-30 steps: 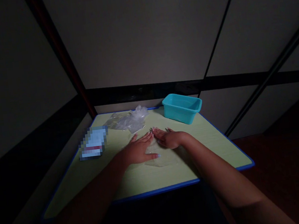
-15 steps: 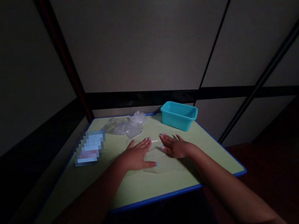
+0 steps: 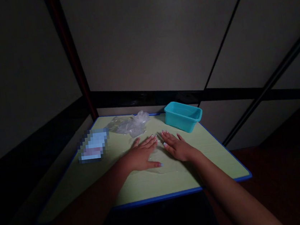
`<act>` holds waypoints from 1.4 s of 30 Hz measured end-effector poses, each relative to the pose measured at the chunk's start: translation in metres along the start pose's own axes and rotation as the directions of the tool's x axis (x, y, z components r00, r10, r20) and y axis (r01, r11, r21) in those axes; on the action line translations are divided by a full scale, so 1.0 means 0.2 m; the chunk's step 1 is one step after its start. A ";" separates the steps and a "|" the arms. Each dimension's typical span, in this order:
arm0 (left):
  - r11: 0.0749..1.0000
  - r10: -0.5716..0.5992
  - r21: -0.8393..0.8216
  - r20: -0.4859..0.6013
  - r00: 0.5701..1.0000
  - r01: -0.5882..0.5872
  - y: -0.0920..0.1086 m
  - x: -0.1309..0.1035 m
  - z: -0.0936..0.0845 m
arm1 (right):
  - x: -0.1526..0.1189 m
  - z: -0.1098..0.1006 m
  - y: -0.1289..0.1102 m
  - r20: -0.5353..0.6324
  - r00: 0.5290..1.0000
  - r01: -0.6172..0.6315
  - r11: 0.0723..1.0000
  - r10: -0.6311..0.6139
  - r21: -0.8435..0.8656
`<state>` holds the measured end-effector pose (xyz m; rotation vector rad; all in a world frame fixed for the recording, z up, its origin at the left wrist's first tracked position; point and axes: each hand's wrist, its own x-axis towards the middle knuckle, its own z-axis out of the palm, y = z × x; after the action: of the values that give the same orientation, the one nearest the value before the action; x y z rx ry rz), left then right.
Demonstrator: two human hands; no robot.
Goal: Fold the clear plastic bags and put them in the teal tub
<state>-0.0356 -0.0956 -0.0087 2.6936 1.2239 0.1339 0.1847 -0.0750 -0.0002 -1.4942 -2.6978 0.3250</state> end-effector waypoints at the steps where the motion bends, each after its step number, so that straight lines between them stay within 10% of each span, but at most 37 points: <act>1: 1.000 -0.011 -0.006 0.014 1.000 0.011 0.01 0.00 0.01 | 0.00 0.01 -0.02 0.007 1.000 0.030 0.999 -0.030 -0.012; 12: 0.990 -0.138 0.012 -0.141 0.980 0.141 -0.05 0.00 -0.04 | 0.01 0.07 -0.08 0.041 0.994 0.102 0.993 -0.100 -0.063; 22: 0.887 -0.447 -0.083 -0.398 0.801 0.454 -0.25 -0.01 -0.10 | 0.02 0.02 0.01 -0.048 0.998 -0.043 0.999 0.043 0.010; 34: 0.906 -0.415 -0.089 -0.370 0.831 0.413 -0.24 -0.01 -0.09 | 0.02 -0.01 0.07 -0.110 0.990 -0.074 0.992 0.085 0.099; 42: 0.767 -0.630 -0.486 -0.444 0.637 0.419 -0.33 -0.02 -0.15 | 0.04 0.02 0.16 -0.174 0.983 -0.031 0.989 0.056 0.142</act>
<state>-0.0917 -0.0518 0.0064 1.9079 1.9056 1.0576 0.2065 -0.0529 -0.0113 -1.4694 -2.4550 0.3550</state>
